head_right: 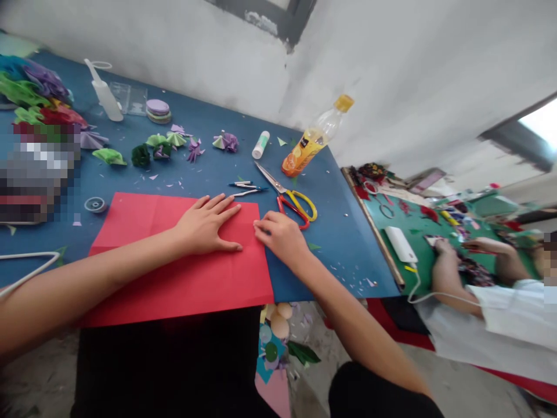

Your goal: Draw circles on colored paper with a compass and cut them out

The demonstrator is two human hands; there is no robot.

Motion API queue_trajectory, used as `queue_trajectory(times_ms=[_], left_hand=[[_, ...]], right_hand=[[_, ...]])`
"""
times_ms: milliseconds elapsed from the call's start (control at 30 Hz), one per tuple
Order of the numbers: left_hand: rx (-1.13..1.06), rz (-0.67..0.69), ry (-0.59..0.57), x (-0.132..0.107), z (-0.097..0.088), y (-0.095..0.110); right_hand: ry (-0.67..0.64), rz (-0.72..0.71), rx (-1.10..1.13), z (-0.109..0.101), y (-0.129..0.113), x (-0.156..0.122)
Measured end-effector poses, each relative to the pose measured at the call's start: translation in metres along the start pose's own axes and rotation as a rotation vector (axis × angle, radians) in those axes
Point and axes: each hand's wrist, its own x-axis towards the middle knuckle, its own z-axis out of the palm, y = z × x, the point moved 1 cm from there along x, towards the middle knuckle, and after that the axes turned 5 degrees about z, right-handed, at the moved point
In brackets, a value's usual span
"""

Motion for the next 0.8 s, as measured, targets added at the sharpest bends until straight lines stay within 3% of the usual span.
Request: queue_trajectory(times_ms=[200, 300, 433, 533, 667, 800], left_hand=[[0.001, -0.005, 0.001, 0.000, 0.000, 0.000], [-0.002, -0.003, -0.002, 0.000, 0.001, 0.000], [-0.008, -0.003, 0.008, 0.000, 0.003, 0.000], [-0.008, 0.002, 0.022, 0.001, 0.005, 0.000], [-0.015, -0.006, 0.029, 0.001, 0.007, 0.000], [-0.019, -0.008, 0.014, 0.001, 0.006, 0.001]], right_hand=[[0.000, -0.015, -0.080, -0.004, -0.002, -0.005], [-0.060, -0.025, -0.036, -0.005, -0.001, -0.006], [0.005, 0.016, -0.154, -0.007, 0.003, -0.006], [-0.044, 0.005, -0.086, -0.006, 0.006, -0.008], [0.046, 0.048, -0.160, -0.008, 0.011, -0.010], [-0.022, 0.017, -0.047, -0.010, 0.011, -0.010]])
